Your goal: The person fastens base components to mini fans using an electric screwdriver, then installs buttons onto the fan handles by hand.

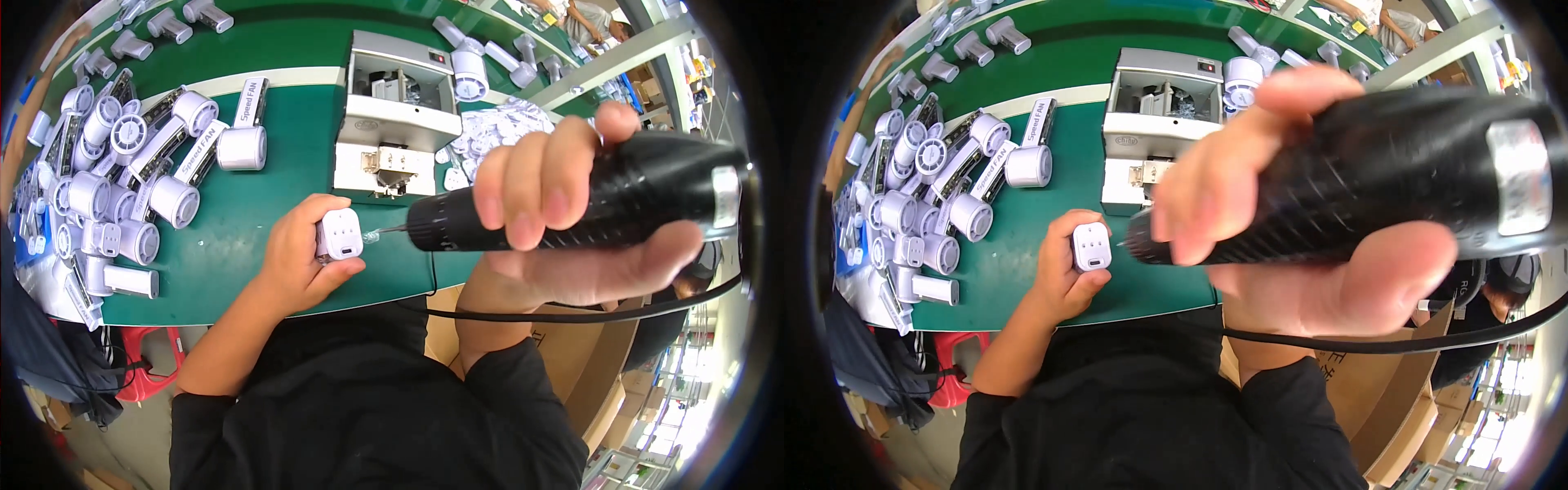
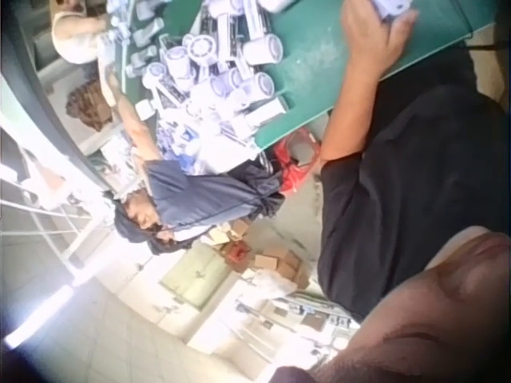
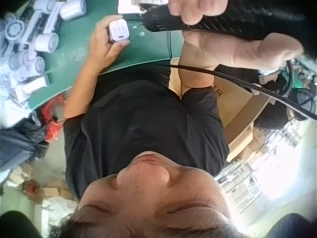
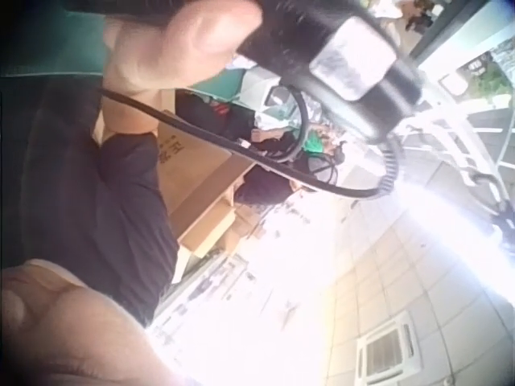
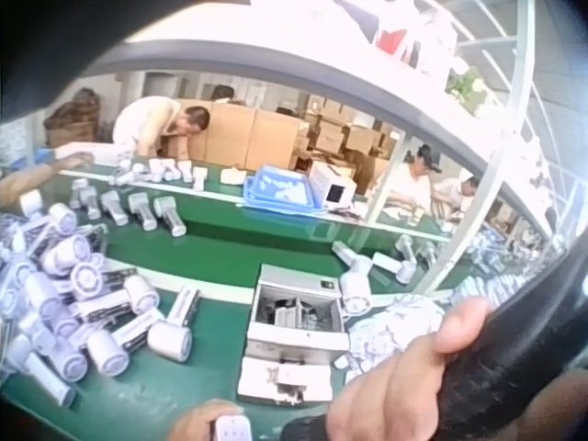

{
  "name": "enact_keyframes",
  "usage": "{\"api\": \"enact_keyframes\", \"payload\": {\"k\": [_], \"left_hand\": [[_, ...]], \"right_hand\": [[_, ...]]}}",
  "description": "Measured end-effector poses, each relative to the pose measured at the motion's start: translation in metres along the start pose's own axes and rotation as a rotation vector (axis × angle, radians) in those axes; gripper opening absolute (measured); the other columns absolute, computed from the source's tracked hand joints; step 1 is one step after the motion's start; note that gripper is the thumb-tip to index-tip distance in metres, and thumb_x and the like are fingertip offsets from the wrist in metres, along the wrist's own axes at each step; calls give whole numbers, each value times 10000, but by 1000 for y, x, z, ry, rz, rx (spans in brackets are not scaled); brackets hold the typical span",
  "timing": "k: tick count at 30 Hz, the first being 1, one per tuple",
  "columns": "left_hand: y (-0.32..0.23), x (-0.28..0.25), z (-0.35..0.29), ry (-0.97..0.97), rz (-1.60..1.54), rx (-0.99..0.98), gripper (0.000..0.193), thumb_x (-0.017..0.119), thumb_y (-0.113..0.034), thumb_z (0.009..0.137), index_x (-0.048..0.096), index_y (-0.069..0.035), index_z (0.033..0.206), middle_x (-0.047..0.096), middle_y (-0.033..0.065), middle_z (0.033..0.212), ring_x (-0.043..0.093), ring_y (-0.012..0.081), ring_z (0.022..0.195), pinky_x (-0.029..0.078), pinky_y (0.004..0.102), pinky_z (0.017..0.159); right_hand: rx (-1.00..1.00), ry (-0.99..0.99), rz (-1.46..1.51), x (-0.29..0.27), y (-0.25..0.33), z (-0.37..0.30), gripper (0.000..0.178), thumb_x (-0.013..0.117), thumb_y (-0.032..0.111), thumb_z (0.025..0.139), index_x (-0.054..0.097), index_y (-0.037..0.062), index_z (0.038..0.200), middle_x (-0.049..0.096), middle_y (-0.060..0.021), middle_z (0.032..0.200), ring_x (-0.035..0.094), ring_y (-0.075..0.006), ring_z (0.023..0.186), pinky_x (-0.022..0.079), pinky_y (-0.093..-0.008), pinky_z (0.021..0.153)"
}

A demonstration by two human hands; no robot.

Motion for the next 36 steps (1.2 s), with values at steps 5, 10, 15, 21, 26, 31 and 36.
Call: {"api": "enact_keyframes", "payload": {"k": [5,10,15,21,26,31,36], "left_hand": [[-5,-4,2,-1,74,42,571,712,-329,738,437,-24,1136,562,154,944,562,311,743,452,357,649],[-12,-1,9,23,71,73,566,726,-304,724,439,-26,1126,569,152,942,568,326,758,456,372,664],[-10,4,10,74,117,74,580,734,-307,714,445,-24,1130,570,156,937,570,330,773,460,381,672],[-5,5,6,112,141,38,618,738,-315,711,440,-8,1158,568,142,938,569,296,753,460,355,681],[12,-6,-12,-47,-103,-5,613,727,-339,732,438,-4,1156,552,113,949,538,211,734,446,302,668],[13,-7,-11,-40,-96,-5,637,717,-393,736,439,-2,1155,544,109,962,525,189,740,439,281,657],[11,-9,-10,-43,-94,-10,636,715,-403,738,446,-6,1156,547,108,950,529,192,738,441,287,653]], "right_hand": [[110,-80,54,7,-33,7,699,455,593,843,428,17,1238,547,-68,774,529,-187,594,429,-351,564],[112,-43,32,14,-34,10,642,476,592,834,468,25,1134,541,-57,748,515,-177,554,420,-341,542],[123,-130,41,6,-37,8,654,495,606,818,469,25,1117,535,-42,716,512,-164,528,425,-328,518],[92,-72,-14,-2,-24,7,811,488,644,795,398,-19,1253,536,-47,694,530,-165,524,444,-338,517],[47,-239,-485,-56,-33,-11,555,544,465,816,457,-3,1101,508,-77,649,501,-185,504,448,-355,508],[129,-321,-464,-68,-60,-15,403,592,312,822,463,-16,1018,512,-115,631,511,-209,494,465,-360,503],[147,-342,-375,-65,-62,-16,249,589,128,801,481,-34,955,532,-94,631,534,-175,505,469,-305,504]]}}
Point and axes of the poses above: each hand's wrist, its own z-axis towards the middle knuckle, its own x-axis out of the palm, y = z × x, the point moved 9 cm from there along z, towards the middle knuckle
